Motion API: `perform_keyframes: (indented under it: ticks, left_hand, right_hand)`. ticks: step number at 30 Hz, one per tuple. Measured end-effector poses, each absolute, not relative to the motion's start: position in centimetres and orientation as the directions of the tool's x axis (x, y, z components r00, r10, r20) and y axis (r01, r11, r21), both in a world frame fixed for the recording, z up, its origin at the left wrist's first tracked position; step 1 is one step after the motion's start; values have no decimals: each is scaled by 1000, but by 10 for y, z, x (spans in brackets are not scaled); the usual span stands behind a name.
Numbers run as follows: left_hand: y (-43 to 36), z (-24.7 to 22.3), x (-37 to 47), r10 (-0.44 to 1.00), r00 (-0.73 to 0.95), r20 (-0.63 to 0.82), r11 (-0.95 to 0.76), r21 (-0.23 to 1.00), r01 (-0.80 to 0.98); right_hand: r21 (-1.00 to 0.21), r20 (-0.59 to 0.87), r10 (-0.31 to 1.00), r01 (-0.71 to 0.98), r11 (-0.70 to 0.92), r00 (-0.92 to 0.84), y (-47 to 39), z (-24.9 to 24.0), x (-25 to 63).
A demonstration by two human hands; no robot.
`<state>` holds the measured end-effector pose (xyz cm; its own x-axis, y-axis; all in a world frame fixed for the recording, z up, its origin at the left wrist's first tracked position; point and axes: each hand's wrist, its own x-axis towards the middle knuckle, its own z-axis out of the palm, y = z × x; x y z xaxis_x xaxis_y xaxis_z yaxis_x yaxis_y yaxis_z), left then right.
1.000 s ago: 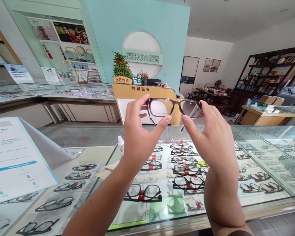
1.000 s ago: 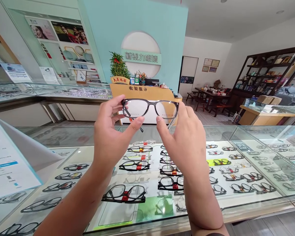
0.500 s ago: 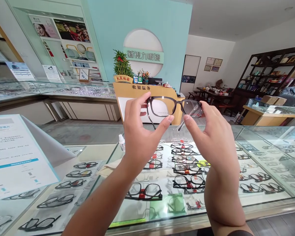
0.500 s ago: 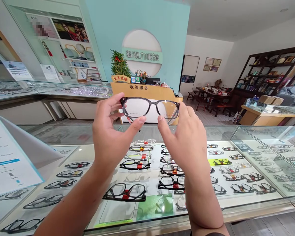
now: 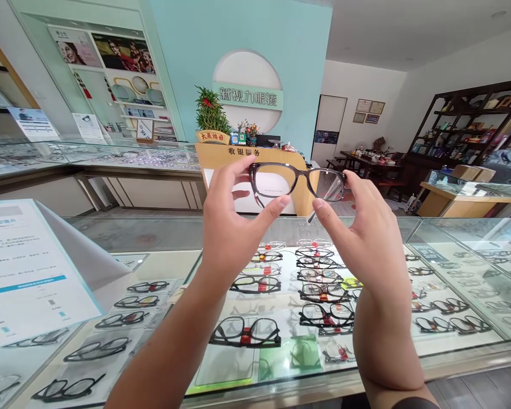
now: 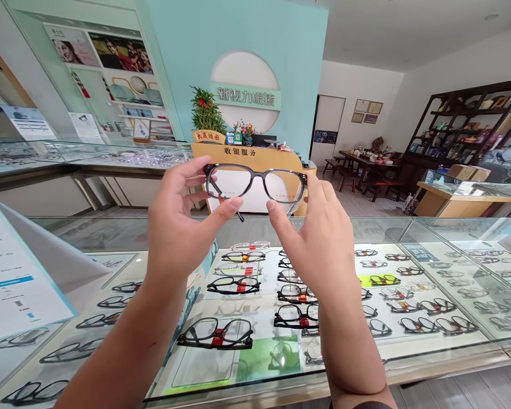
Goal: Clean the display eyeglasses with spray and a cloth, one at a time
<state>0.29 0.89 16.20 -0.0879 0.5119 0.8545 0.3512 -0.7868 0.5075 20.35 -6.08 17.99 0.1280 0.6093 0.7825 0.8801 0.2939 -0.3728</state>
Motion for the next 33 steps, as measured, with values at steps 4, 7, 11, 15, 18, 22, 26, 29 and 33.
perform_keyframes:
  ticks: [4, 7, 11, 15, 18, 22, 26, 29, 33]
  left_hand:
    - [17, 161, -2, 558, -65, 827, -776, 548, 312]
    - [21, 161, -4, 567, -67, 821, -774, 558, 300]
    - [24, 159, -6, 571, -62, 819, -775, 562, 289]
    - [28, 157, -6, 566, -57, 823, -786, 559, 266]
    - [30, 157, -3, 479, -114, 871, -824, 490, 284]
    - [33, 157, -2, 295, -168, 940, -864, 338, 373]
    - [37, 154, -3, 208, -149, 967, -891, 250, 379]
    - [37, 153, -2, 225, -141, 964, -881, 263, 393]
    - [40, 155, 2, 347, -148, 926, -862, 377, 339]
  right_hand:
    - [-371, 790, 601, 875, 311, 121, -61, 180, 203]
    - [-365, 794, 598, 873, 325, 110, -62, 181, 203]
    - [-365, 796, 596, 870, 331, 107, -64, 181, 202]
    - [-389, 803, 587, 840, 379, 107, -61, 180, 204]
    - [-440, 831, 543, 744, 504, 123, -49, 179, 207]
    - [-525, 838, 494, 588, 615, 231, -28, 177, 207]
    - [-560, 828, 464, 497, 663, 315, -15, 175, 205]
    - [-553, 831, 412, 480, 681, 372, -12, 173, 205]
    - [-509, 859, 331, 577, 639, 391, -14, 172, 200]
